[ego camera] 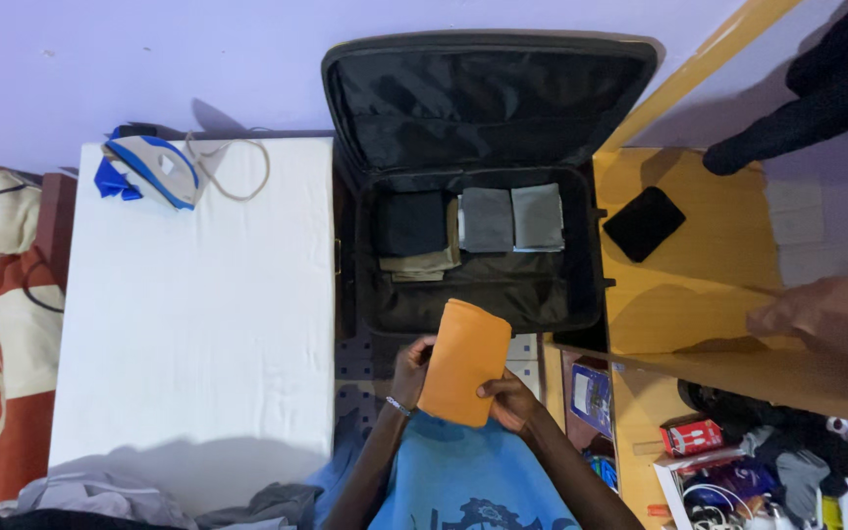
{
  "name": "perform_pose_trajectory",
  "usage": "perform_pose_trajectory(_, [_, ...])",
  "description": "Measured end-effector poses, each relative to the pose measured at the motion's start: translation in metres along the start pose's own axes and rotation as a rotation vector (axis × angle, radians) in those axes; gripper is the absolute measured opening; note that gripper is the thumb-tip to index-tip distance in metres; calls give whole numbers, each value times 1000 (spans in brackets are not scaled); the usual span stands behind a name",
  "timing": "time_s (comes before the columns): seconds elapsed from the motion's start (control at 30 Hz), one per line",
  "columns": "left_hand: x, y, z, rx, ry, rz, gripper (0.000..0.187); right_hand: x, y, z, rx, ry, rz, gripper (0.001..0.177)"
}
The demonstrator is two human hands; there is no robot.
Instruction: The person opens a yellow suitcase and places several folded items of clothing inside it, arranging them into two neat columns.
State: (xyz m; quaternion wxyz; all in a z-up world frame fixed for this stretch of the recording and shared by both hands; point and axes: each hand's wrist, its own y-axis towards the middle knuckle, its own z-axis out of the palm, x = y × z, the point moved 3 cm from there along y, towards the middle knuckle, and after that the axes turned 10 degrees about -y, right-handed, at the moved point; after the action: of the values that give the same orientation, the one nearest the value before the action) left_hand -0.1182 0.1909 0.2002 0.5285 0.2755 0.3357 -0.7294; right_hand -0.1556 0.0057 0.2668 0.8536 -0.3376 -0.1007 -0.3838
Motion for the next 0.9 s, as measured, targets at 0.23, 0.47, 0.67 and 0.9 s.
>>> perform_pose_trajectory(0.23, [-33, -5, -2, 110, 299, -81, 25, 13, 4, 4, -67, -209, 3, 68])
perform_pose_trajectory(0.47, [1, -13, -27, -25, 143, -321, 39, 28, 6, 15, -172, -375, 42, 69])
perform_pose_trajectory(0.67, [-23, -17, 34, 43, 23, -432, 60, 41, 7, 6, -150, -322, 48, 59])
perform_pose_trajectory(0.9, [13, 12, 65, 0, -178, -578, 61, 88, 25, -36, -297, -352, 59, 52])
